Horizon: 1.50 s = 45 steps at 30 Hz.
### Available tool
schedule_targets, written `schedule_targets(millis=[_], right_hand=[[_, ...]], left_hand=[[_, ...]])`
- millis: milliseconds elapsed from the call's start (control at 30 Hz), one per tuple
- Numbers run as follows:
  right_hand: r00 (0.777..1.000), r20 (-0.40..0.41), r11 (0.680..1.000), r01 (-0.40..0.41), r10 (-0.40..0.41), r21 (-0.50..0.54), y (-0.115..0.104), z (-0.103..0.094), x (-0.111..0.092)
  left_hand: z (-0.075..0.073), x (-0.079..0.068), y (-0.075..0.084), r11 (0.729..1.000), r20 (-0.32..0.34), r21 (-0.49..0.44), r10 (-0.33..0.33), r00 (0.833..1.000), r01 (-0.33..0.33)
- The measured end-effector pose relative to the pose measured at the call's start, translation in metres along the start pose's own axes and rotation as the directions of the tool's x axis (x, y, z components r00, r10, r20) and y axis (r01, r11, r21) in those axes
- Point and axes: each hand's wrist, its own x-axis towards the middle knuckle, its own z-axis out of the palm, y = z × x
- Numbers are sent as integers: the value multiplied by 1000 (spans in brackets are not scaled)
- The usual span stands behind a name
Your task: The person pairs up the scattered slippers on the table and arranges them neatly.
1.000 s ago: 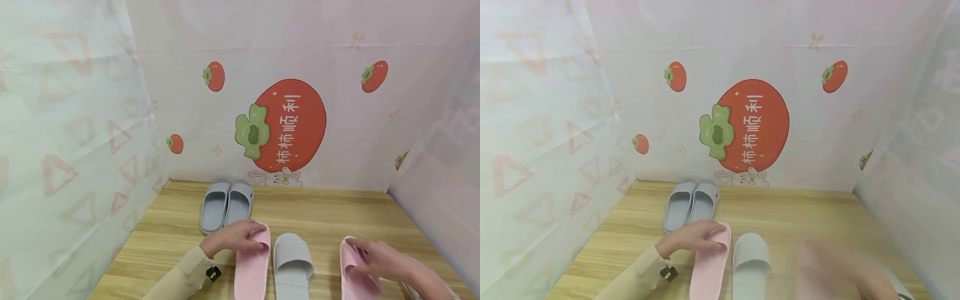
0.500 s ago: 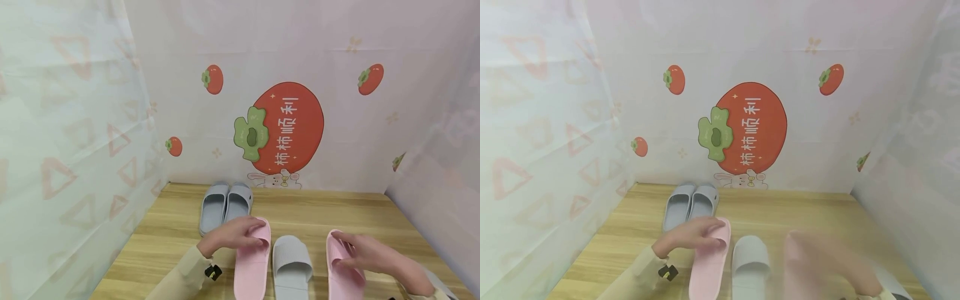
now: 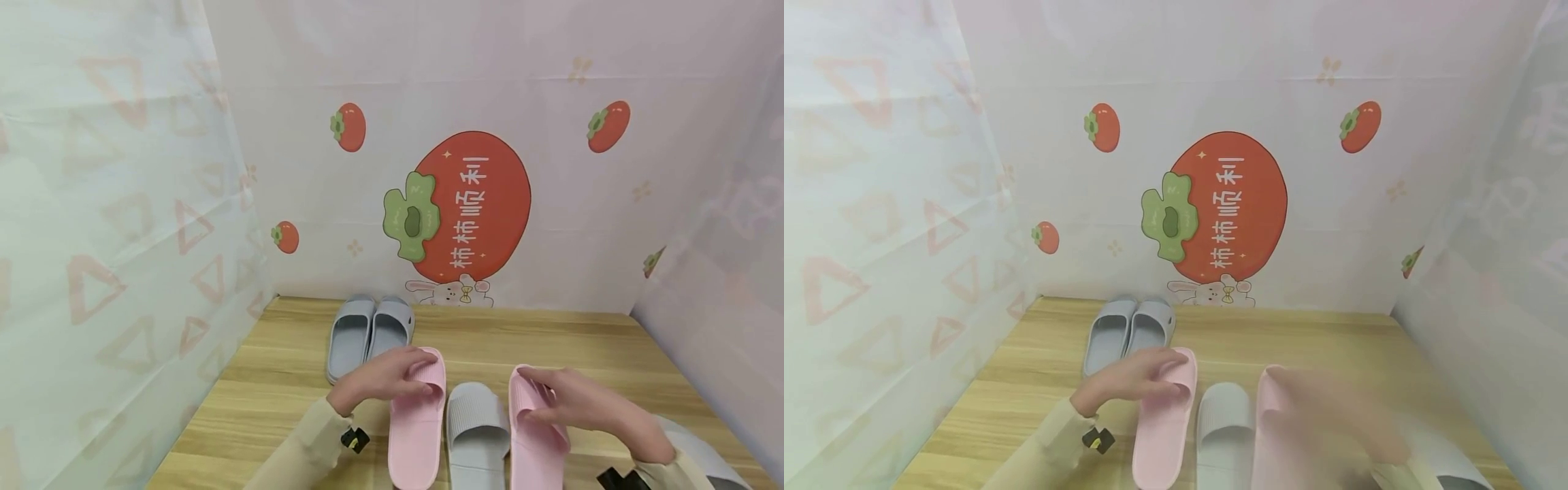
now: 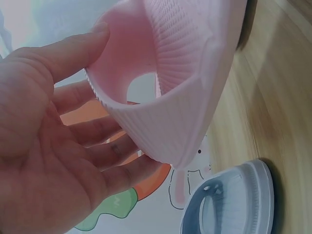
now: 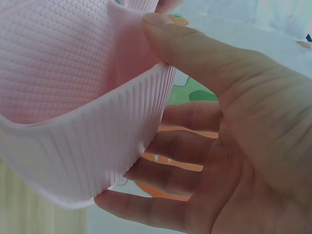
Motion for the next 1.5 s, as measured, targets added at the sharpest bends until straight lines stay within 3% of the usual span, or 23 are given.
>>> schedule_targets(millis=[233, 600, 1200, 1500], right_hand=[[999, 26, 998, -46, 47, -39, -11, 3, 18], [999, 10, 999, -37, 38, -34, -21, 7, 35], [999, 25, 998, -47, 47, 28, -26, 13, 54], [1000, 14, 999, -10, 9, 35, -24, 17, 62]], left_hand=[[-1, 3, 5, 999, -11, -26, 29, 1000, -29], [4, 4, 0, 998, -34, -58, 34, 999, -36], [3, 14, -1, 991, -48, -132, -15, 999, 9], [4, 14, -1, 993, -70, -116, 14, 997, -23]])
